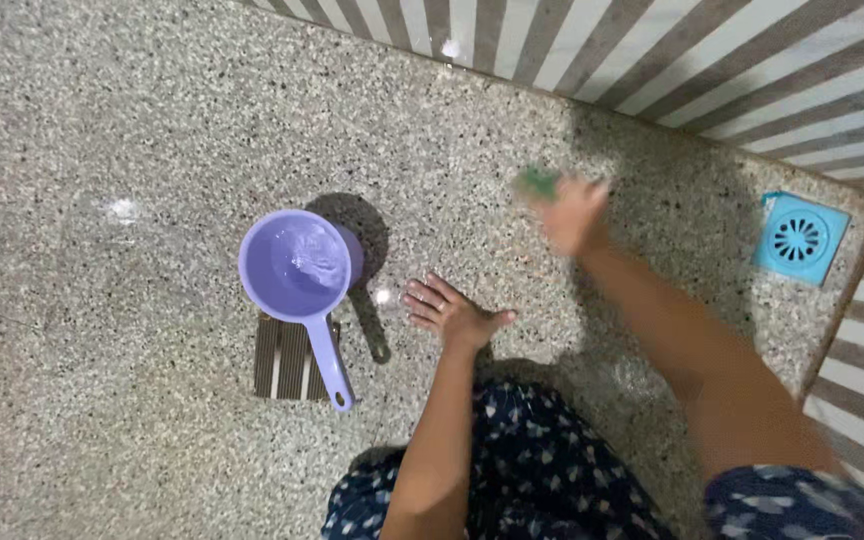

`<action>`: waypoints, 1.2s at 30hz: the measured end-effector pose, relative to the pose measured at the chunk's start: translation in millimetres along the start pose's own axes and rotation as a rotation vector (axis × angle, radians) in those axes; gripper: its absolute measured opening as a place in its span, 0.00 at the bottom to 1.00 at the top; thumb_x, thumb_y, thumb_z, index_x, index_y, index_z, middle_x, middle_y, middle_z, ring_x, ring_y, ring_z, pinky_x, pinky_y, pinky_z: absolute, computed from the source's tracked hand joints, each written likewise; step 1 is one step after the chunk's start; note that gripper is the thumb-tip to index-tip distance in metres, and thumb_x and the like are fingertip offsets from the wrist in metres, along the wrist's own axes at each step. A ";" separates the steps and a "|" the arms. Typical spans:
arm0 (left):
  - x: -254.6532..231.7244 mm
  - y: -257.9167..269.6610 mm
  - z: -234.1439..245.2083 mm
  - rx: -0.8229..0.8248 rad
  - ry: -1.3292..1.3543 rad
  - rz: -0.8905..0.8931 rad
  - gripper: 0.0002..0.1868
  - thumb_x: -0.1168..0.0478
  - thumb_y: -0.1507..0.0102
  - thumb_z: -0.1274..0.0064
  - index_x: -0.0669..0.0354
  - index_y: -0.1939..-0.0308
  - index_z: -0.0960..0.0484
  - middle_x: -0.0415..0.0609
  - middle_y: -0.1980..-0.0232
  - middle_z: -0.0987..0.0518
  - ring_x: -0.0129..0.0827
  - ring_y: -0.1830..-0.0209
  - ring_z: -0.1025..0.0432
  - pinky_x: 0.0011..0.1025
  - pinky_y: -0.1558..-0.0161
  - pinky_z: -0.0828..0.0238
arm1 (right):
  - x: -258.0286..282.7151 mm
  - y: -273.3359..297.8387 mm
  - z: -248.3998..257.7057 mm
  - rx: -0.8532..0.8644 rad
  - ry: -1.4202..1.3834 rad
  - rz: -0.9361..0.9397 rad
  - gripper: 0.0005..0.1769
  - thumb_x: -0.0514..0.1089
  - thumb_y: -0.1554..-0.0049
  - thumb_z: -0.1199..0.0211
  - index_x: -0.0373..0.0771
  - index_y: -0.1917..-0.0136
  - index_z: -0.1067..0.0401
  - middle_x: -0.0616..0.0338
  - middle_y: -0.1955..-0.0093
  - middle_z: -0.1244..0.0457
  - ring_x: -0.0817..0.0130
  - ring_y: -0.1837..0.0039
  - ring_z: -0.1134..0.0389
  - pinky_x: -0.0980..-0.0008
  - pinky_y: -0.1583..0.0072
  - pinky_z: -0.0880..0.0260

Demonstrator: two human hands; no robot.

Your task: The person scrubs the bathroom floor and walls using a green scrubbing pad and water from a purple scoop.

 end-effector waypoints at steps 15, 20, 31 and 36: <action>3.8 -14.3 -11.7 -0.107 0.052 -0.049 0.94 0.23 0.63 0.30 0.73 0.24 0.82 0.80 0.24 0.87 0.79 0.25 0.94 0.77 0.34 0.90 | -32.2 -21.9 -28.3 0.071 -0.190 -0.236 0.29 0.61 0.34 0.47 0.43 0.28 0.32 0.46 0.26 0.38 0.45 0.28 0.37 0.47 0.24 0.43; 5.9 -18.9 -13.9 -0.138 0.047 -0.048 0.94 0.23 0.63 0.29 0.72 0.24 0.82 0.80 0.23 0.85 0.80 0.26 0.92 0.77 0.33 0.90 | -14.0 -30.9 -8.8 -0.037 0.257 0.286 0.28 0.56 0.38 0.47 0.57 0.25 0.35 0.40 0.37 0.39 0.44 0.39 0.37 0.39 0.42 0.40; 6.3 -21.9 -11.8 -0.655 0.251 0.000 0.53 0.34 0.37 0.55 0.67 0.21 0.55 0.74 0.20 0.55 0.70 0.20 0.65 0.68 0.27 0.74 | 10.4 -75.6 32.9 -0.057 -0.012 0.054 0.29 0.53 0.36 0.45 0.60 0.22 0.35 0.41 0.34 0.41 0.42 0.33 0.42 0.37 0.33 0.48; 5.6 -2.6 1.2 -1.017 0.178 -0.213 0.42 0.48 0.35 0.54 0.75 0.25 0.46 0.76 0.25 0.42 0.68 0.23 0.49 0.67 0.27 0.60 | 110.6 -50.4 -10.9 0.022 0.522 0.454 0.33 0.61 0.51 0.42 0.66 0.31 0.35 0.46 0.35 0.41 0.49 0.34 0.42 0.26 0.35 0.51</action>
Point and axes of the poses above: each hand's wrist, its own y-axis away from the middle knuckle, its own z-axis out of the back of the hand, x = y × z, the point moved 9 cm from there along -y, towards the middle knuckle
